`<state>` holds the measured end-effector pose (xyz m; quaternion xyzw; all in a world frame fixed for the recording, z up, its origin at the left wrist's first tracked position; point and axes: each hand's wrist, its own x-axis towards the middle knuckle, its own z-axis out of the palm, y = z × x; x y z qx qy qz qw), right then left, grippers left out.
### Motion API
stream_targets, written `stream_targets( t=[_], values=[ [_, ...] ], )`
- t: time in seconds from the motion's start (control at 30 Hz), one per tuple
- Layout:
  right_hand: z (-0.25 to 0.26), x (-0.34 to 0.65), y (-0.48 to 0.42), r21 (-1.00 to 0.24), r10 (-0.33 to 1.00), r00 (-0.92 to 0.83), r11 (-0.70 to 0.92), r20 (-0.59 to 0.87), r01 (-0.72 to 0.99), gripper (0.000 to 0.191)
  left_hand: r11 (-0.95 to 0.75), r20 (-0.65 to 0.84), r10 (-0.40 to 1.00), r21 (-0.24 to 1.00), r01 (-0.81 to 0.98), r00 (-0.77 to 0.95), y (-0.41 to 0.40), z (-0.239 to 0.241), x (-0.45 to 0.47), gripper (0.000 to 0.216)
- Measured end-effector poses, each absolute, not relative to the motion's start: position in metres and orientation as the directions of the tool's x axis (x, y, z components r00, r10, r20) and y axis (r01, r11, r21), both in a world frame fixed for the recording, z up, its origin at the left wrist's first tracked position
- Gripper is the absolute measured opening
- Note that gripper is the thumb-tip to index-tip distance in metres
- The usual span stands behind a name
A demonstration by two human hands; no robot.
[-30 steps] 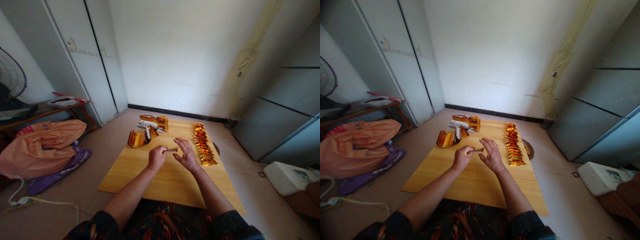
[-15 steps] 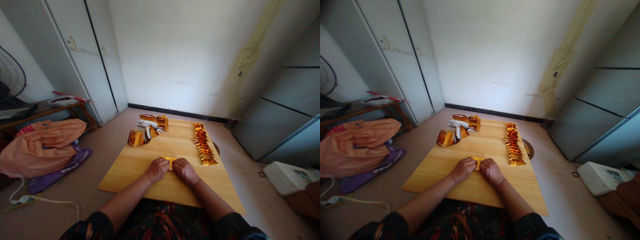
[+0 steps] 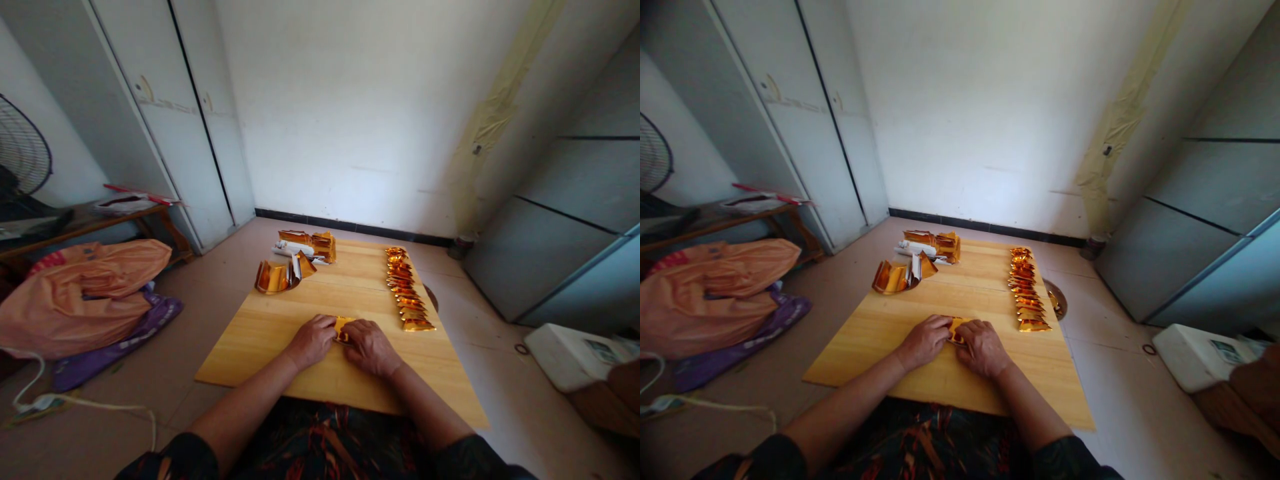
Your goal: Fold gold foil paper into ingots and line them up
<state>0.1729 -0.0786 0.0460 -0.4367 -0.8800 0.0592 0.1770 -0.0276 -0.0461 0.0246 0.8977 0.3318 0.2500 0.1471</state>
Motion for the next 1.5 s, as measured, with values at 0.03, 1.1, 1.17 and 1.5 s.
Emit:
stream_targets(
  t=[0.03, 1.1, 1.17, 1.5],
  values=[
    [0.049, 0.170, -0.077, -0.269, 0.796, -0.555, 0.604, 0.241, 0.750, 0.025, -0.736, 0.350, 0.672, 0.416, 0.534, 0.653, -0.046, 0.026, -0.027, 0.022],
    [0.031, 0.196, -0.091, -0.167, 0.901, -0.339, 0.391, 0.271, 0.905, 0.046, -0.576, 0.217, 0.817, 0.369, 0.730, 0.535, -0.049, 0.032, -0.024, 0.023],
    [0.033, 0.191, -0.089, -0.187, 0.875, -0.384, 0.447, 0.293, 0.875, 0.054, -0.583, 0.241, 0.812, 0.363, 0.727, 0.531, -0.047, 0.033, -0.021, 0.022],
    [0.028, 0.181, -0.067, -0.380, 0.863, -0.361, 0.485, 0.353, 0.788, 0.017, -0.521, 0.319, 0.851, 0.402, 0.753, 0.418, -0.045, 0.024, -0.014, 0.019]
  ],
)
